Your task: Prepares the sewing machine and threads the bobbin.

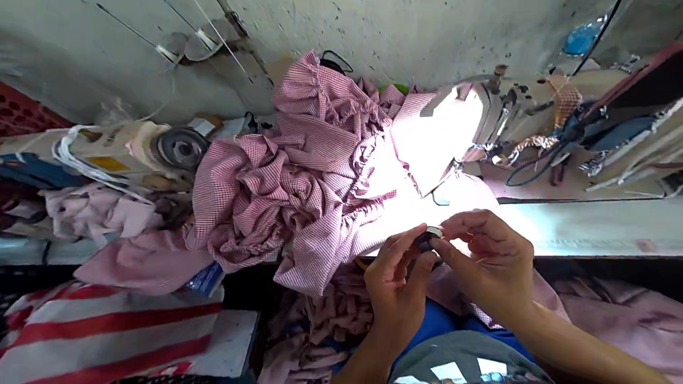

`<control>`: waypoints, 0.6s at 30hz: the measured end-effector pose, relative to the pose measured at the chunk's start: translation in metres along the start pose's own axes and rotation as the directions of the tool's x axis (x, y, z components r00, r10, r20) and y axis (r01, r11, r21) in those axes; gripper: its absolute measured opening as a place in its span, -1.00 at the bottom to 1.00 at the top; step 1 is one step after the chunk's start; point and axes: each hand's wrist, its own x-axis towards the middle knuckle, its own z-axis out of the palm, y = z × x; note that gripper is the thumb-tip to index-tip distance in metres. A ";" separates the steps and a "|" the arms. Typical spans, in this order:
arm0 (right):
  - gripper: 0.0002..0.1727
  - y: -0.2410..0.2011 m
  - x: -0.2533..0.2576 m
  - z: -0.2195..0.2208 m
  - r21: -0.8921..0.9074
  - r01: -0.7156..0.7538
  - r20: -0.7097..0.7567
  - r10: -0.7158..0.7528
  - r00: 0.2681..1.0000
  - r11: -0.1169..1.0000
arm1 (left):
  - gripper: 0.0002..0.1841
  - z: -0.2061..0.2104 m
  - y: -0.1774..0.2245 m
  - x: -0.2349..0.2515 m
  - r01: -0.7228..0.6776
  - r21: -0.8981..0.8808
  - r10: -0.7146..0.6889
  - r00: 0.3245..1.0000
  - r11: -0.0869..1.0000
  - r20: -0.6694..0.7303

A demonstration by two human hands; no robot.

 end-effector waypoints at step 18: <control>-0.91 -0.016 -0.019 -0.056 -0.199 -0.011 0.056 0.022 0.998 0.980 | -0.62 0.031 0.008 -0.022 0.108 -0.061 -0.097 0.981 0.992 0.165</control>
